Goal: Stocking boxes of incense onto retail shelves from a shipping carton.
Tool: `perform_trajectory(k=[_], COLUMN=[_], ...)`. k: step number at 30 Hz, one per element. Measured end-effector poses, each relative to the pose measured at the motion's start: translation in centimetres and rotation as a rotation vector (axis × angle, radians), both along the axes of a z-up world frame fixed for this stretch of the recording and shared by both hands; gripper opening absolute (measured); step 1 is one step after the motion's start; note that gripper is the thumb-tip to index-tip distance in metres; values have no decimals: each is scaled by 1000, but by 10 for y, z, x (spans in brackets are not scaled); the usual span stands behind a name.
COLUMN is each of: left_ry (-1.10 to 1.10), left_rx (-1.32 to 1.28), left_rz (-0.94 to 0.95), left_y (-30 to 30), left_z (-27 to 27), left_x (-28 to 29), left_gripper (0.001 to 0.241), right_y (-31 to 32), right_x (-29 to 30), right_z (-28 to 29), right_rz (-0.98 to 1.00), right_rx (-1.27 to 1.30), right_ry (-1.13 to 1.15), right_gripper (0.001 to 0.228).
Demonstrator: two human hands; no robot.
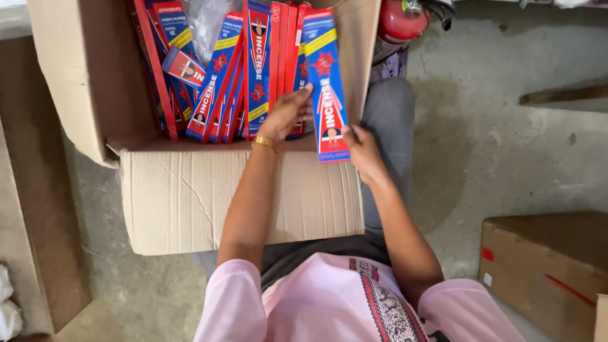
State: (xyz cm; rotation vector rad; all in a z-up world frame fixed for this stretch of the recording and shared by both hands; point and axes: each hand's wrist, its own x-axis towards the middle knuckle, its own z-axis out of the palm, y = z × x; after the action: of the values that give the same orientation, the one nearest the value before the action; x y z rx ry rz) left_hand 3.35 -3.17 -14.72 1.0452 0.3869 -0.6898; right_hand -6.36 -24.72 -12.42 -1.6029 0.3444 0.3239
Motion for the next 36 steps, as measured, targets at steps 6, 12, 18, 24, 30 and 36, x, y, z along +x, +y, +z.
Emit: perform_trajectory(k=[6,12,18,24,30,36], left_ry=[-95,-120,-85,-230,-131,-235], left_rx=[-54,-103,138,-10,-73,43], left_rz=[69,339,341,198,198,174], left_y=[14,32,33,36,39,38], left_z=[-10,-16,-43,-31,-34,-35], left_x=[1,6,7,6,5,3], left_gripper=[24,21,26,64,67,71], right_y=[5,12,17,21,22,24], right_x=[-13,-9,-10,-9,-10,-9], right_z=[8,29,-5,-18,-21,-18], right_rz=[96,250,202,194,132,133], right_rx=[118,171,350,313,344,345], right_ry=[156,195,131,78,96,84], right_gripper=[38,38,35,33,32,30])
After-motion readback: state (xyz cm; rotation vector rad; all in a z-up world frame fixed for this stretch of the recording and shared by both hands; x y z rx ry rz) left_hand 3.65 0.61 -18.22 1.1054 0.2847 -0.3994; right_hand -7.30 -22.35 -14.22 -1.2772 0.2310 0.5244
